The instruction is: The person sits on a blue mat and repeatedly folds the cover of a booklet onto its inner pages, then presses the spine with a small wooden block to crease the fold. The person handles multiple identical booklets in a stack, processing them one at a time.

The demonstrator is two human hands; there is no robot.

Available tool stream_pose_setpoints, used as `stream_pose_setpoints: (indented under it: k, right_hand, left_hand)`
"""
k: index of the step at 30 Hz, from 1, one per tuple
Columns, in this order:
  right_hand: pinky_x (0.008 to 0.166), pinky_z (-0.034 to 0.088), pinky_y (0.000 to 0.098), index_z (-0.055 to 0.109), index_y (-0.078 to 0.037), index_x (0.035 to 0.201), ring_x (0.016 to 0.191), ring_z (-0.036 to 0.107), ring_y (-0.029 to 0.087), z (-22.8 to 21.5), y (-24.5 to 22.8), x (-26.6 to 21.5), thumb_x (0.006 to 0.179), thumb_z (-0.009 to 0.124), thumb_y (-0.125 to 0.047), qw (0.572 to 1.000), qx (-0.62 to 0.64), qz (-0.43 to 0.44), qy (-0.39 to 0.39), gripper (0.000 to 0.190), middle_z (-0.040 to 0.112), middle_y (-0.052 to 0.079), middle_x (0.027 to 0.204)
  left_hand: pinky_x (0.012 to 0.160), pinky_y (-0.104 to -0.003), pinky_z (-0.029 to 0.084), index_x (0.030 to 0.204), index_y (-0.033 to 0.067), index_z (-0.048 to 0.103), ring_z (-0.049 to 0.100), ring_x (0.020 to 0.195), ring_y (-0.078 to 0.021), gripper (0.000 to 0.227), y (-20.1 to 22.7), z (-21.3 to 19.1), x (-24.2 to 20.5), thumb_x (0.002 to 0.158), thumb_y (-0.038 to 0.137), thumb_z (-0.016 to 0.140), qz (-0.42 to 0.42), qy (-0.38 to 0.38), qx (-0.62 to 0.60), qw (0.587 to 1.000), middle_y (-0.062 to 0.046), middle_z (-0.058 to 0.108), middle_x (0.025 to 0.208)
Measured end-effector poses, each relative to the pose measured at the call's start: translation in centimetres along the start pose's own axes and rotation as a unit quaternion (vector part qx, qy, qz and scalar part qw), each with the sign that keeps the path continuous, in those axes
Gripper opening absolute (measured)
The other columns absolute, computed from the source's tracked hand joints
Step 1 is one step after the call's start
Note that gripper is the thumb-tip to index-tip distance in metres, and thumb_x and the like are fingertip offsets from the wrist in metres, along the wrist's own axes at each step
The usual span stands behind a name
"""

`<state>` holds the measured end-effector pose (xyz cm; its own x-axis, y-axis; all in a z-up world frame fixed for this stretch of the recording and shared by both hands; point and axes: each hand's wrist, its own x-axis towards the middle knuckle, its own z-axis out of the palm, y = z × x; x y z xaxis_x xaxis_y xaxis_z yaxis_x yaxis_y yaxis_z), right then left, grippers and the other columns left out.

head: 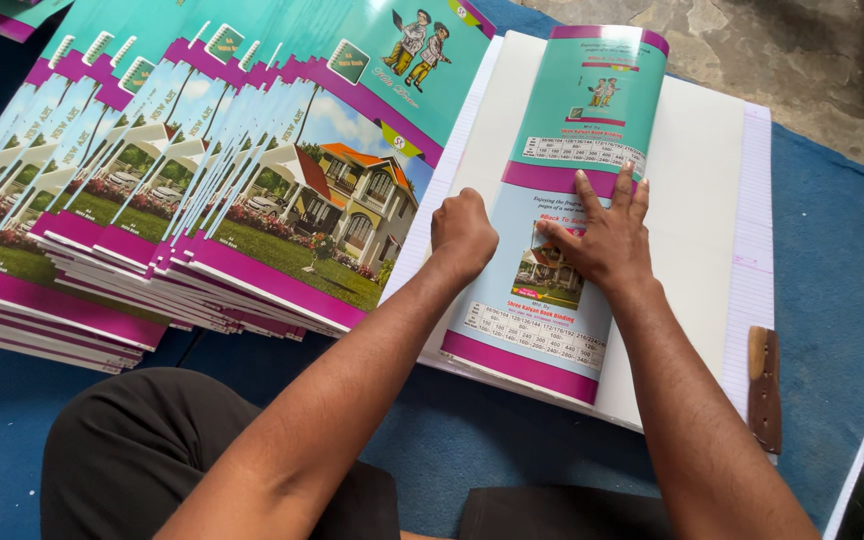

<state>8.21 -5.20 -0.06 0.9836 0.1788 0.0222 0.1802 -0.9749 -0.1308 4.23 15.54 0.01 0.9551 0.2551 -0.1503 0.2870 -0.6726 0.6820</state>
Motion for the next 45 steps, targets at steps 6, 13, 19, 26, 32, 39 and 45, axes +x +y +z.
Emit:
stream_pose_setpoints:
  k: [6,13,19,26,32,39,45]
  right_hand:
    - [0.109,0.041,0.0623,0.039,-0.030,0.159,0.153,0.001,0.053,0.2,-0.1,-0.1,0.077,0.061,-0.082,1.000,-0.019,0.002,-0.003,0.099,0.007,0.027,0.168]
    - [0.110,0.037,0.0643,0.037,-0.033,0.159,0.152,0.002,0.054,0.2,-0.2,0.2,0.077,0.053,-0.087,0.998,-0.050,0.006,-0.025,0.100,0.005,0.027,0.168]
    - [0.118,0.018,0.0652,0.036,-0.034,0.158,0.152,0.001,0.054,0.6,0.0,0.5,0.078,0.045,-0.089,0.997,-0.077,-0.011,-0.029,0.098,0.007,0.028,0.167]
    - [0.118,-0.001,0.0683,0.032,-0.034,0.159,0.153,-0.003,0.049,2.8,1.7,0.6,0.085,0.039,-0.082,0.995,-0.089,-0.035,0.001,0.088,0.007,0.028,0.167]
    - [0.120,0.001,0.0641,0.030,-0.034,0.162,0.153,0.001,0.052,5.2,2.9,0.4,0.091,0.038,-0.076,0.996,-0.034,-0.060,0.047,0.082,0.009,0.031,0.166]
    - [0.123,0.004,0.0606,0.031,-0.033,0.161,0.154,0.004,0.052,5.6,2.9,0.3,0.096,0.037,-0.074,0.997,0.006,-0.052,0.062,0.077,0.011,0.031,0.167]
    - [0.122,0.006,0.0566,0.031,-0.034,0.159,0.152,0.006,0.050,4.1,2.1,0.3,0.088,0.043,-0.076,1.000,0.009,-0.021,0.015,0.084,0.014,0.030,0.164]
  left_hand:
    - [0.092,-0.045,0.058,0.104,-0.0055,0.064,0.070,0.105,-0.0416,0.021,0.2,-0.2,-0.2,0.082,-0.001,0.063,0.001,-0.001,-0.002,1.000,-0.028,0.071,0.102]
    - [0.095,-0.049,0.055,0.108,-0.0009,0.066,0.070,0.105,-0.0423,0.022,0.1,-0.1,-0.3,0.087,0.000,0.057,0.039,-0.015,0.013,0.999,-0.026,0.072,0.103]
    - [0.094,-0.045,0.053,0.103,0.0068,0.076,0.054,0.123,-0.0368,0.022,1.2,1.8,0.0,0.084,0.008,0.065,0.173,-0.054,0.245,0.952,-0.018,0.056,0.131]
    - [0.099,-0.041,0.054,0.114,0.0090,0.072,0.053,0.125,-0.0330,0.061,4.2,2.7,2.0,0.064,0.034,0.095,0.200,-0.191,0.279,0.920,-0.014,0.057,0.129]
    - [0.105,-0.047,0.048,0.132,0.0041,0.060,0.052,0.126,-0.0388,0.090,5.9,2.6,1.4,0.055,0.029,0.100,0.224,-0.188,0.343,0.893,-0.018,0.057,0.131]
    - [0.107,-0.050,0.047,0.140,0.0148,0.055,0.046,0.130,-0.0458,0.097,6.2,3.0,1.2,0.054,0.022,0.099,0.200,-0.187,0.334,0.902,-0.021,0.050,0.138]
    - [0.108,-0.051,0.045,0.143,0.0156,0.053,0.044,0.131,-0.0482,0.096,6.7,3.5,1.2,0.058,0.020,0.098,0.173,-0.195,0.342,0.903,-0.024,0.044,0.143]
